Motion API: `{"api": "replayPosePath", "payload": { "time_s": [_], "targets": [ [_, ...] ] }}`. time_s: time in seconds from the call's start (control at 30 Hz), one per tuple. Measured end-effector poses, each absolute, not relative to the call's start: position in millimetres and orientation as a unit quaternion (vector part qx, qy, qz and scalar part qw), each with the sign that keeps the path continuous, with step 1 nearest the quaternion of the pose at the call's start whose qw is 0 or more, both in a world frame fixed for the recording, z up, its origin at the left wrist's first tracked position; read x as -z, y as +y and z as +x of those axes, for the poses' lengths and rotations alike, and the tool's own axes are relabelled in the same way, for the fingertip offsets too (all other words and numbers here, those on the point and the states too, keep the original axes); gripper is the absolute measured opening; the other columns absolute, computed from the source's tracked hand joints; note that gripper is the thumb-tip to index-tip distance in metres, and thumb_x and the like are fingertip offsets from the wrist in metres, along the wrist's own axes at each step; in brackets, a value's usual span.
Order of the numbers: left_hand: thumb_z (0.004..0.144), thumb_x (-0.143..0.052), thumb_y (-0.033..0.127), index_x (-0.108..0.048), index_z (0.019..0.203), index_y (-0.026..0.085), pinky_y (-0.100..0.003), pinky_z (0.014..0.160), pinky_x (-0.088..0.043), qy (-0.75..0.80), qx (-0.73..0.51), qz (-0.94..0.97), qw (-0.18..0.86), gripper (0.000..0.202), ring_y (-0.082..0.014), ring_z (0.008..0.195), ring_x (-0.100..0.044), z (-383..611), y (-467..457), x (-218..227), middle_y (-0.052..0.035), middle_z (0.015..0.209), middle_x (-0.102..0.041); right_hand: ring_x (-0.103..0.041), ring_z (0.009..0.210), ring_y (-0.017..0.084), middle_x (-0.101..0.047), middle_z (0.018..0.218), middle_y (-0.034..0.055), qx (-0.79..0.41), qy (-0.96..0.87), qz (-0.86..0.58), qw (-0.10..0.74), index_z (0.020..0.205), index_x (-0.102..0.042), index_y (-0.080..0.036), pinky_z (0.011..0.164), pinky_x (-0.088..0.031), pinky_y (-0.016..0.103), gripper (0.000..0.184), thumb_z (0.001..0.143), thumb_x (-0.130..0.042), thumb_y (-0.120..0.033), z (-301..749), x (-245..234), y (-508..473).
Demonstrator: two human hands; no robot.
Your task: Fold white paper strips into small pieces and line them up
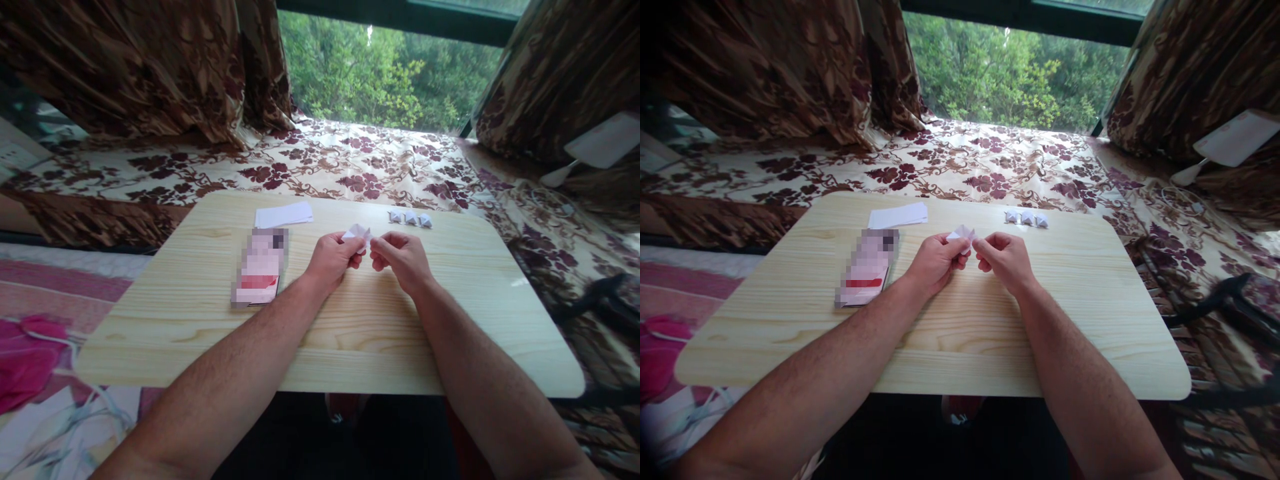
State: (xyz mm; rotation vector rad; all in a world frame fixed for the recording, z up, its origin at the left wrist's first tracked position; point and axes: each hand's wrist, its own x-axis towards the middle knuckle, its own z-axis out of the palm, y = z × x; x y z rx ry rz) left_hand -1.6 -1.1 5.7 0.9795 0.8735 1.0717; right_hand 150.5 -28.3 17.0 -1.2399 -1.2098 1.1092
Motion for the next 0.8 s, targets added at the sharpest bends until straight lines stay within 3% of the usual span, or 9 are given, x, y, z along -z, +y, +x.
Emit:
{"api": "replayPosePath", "payload": {
  "time_s": [0.2,0.47,0.8],
  "targets": [
    [0.069,-0.078,0.032,-0.063,0.066,0.013,-0.022,0.045,-0.040,0.384,-0.472,0.462,0.646,0.025,-0.0083,0.048,-0.051,-1.6,-1.0,-1.4,-0.0017,0.059,-0.060,-0.057,0.043,0.010,-0.066,0.058,0.0013,-0.498,-0.477,-0.522,0.503,0.063,-0.065,-0.015,0.041,-0.045,0.022,0.022,0.071,-0.077,-0.032,147.3,-18.3,-28.1],
    [0.070,-0.077,0.030,-0.062,0.066,0.012,-0.021,0.042,-0.038,0.385,-0.467,0.450,0.656,0.023,-0.0077,0.045,-0.050,-1.1,-1.9,-3.9,-0.0007,0.058,-0.059,-0.055,0.043,0.009,-0.065,0.058,0.0001,-0.526,-0.463,-0.510,0.499,0.063,-0.064,-0.015,0.042,-0.043,0.021,0.018,0.071,-0.074,-0.028,145.9,-22.2,-29.7],
    [0.071,-0.075,0.029,-0.062,0.066,0.012,-0.021,0.043,-0.041,0.396,-0.471,0.443,0.652,0.022,-0.0082,0.048,-0.051,-0.2,-0.1,-1.8,-0.0018,0.060,-0.060,-0.054,0.043,0.009,-0.063,0.055,-0.0006,-0.468,-0.510,-0.525,0.496,0.064,-0.061,-0.016,0.043,-0.042,0.021,0.017,0.075,-0.069,-0.026,145.5,-19.7,-29.0]
  ]
}}
